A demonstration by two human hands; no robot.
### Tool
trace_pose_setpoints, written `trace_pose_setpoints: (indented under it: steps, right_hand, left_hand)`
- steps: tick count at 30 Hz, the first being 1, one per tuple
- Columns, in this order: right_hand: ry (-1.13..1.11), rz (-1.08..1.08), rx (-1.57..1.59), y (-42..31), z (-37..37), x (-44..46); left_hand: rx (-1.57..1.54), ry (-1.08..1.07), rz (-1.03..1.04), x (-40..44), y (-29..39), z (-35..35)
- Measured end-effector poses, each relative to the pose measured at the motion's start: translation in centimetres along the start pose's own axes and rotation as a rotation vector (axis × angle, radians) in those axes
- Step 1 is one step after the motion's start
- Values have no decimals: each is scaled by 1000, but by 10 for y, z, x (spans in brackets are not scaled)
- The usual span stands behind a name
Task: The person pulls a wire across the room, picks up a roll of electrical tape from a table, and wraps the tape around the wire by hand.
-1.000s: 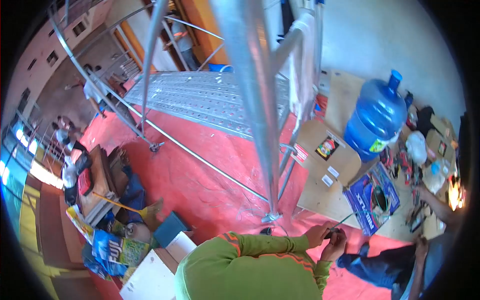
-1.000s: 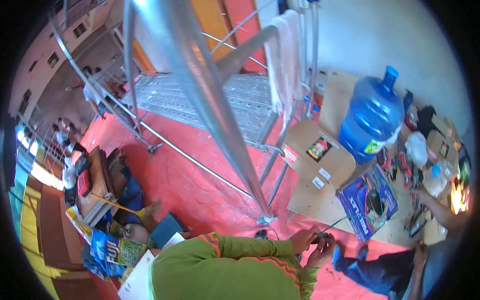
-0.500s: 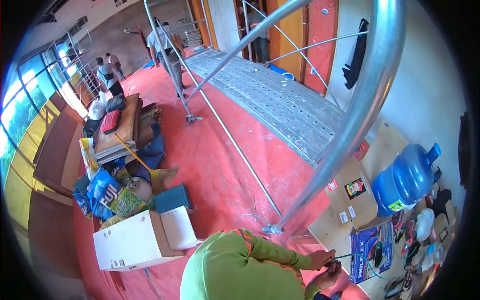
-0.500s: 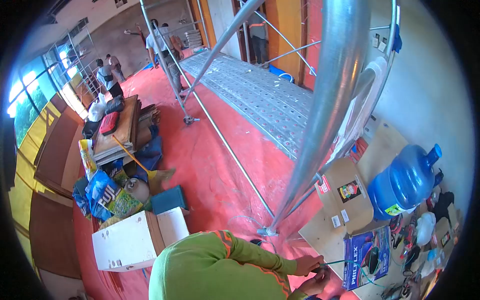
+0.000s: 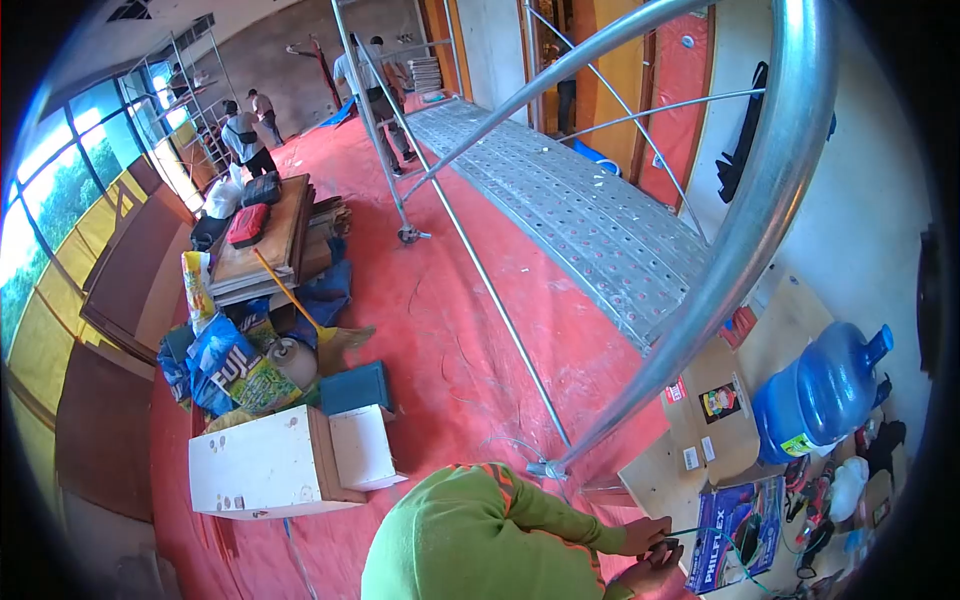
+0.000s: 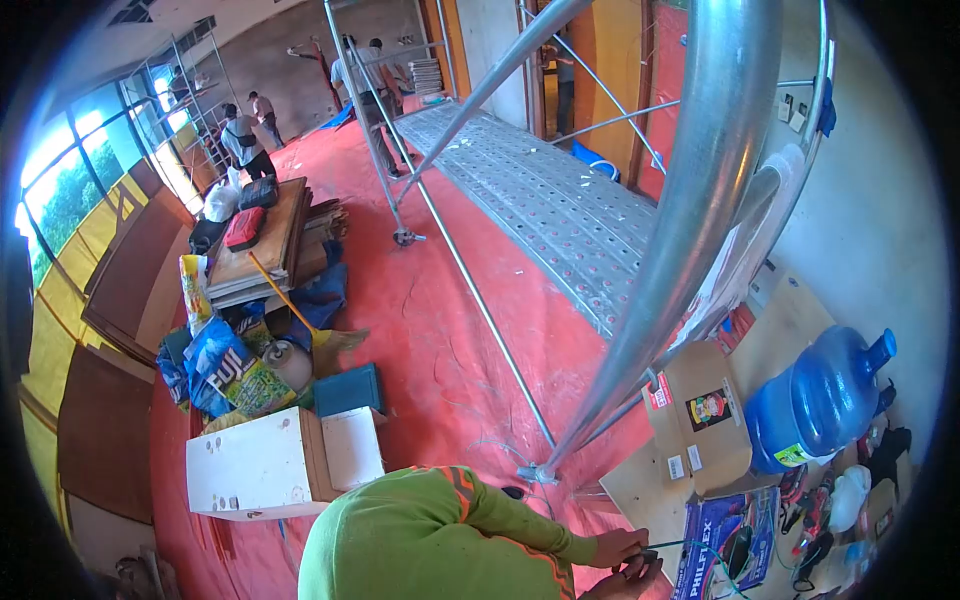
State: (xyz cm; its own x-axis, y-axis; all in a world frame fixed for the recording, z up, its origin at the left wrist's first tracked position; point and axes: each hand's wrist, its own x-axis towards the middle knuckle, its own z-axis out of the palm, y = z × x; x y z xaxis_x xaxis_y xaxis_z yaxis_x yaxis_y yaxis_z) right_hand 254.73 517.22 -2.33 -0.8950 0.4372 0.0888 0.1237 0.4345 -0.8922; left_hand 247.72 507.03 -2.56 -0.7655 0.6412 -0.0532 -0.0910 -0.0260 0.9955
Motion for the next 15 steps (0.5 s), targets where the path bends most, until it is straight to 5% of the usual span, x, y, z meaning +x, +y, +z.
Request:
trace_pose_setpoints:
  steps: [15]
  right_hand:
    - [-8, 2, -30, 16, -6, -1]
  left_hand:
    - [91, 17, 9, -3, -5, 4]
